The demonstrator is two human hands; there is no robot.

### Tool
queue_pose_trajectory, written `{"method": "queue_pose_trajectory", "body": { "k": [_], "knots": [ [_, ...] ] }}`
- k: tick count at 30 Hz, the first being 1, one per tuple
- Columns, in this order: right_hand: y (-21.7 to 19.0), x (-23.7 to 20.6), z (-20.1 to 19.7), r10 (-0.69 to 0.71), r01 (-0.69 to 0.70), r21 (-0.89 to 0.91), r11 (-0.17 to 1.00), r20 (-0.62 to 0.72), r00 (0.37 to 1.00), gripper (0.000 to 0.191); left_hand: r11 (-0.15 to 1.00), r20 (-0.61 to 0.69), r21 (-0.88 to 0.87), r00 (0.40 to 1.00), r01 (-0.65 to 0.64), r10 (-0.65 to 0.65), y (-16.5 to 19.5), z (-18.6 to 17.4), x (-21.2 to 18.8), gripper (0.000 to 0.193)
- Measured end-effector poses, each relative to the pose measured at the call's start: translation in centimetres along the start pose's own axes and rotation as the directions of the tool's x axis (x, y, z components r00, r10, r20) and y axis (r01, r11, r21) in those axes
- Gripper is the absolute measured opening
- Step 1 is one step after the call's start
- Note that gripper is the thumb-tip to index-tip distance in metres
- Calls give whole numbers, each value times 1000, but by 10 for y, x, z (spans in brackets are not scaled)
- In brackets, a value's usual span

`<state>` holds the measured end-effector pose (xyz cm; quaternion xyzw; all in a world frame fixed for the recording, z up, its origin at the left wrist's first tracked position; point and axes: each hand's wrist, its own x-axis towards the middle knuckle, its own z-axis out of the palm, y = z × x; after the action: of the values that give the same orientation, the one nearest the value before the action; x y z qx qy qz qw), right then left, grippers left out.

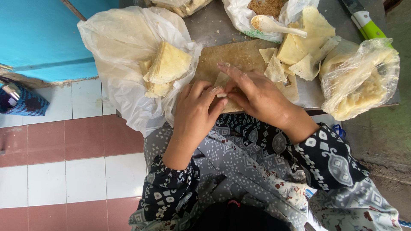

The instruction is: The person cuts a stack of thin pastry sheets into triangular pieces with a knife on a cutting board, then folds a triangle around a spoonful of brown filling taken from a bag, pressing the edges to enclose the filling and setting the wrapped piece aside.

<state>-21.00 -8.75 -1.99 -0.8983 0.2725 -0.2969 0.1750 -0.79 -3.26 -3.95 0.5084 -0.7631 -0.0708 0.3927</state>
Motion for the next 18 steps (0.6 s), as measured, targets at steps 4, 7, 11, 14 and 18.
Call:
{"method": "queue_pose_trajectory", "body": {
  "k": [4, 7, 11, 14, 18],
  "knots": [
    [2, 5, -2, 64, -64, -37, 997, 4, 998, 85, 998, 18, 62, 1000, 25, -26, 0, 5, 3, 14],
    [4, 9, 0, 151, -152, 56, 987, 10, 988, 89, 995, 41, 53, 995, 85, -87, -1, 8, 8, 10],
    [5, 10, 4, 202, -203, 153, 967, 21, 979, 89, 976, 108, 4, 971, 216, -215, -4, 11, 19, 9],
    [4, 6, 4, 181, -183, 182, 966, 28, 983, 88, 929, 245, -69, 909, 362, -336, -7, 9, 25, 12],
    [5, 2, 1, 167, -180, 275, 944, 71, 983, 86, 967, 150, -8, 956, 255, -251, -2, 4, 19, 10]
  ]
}}
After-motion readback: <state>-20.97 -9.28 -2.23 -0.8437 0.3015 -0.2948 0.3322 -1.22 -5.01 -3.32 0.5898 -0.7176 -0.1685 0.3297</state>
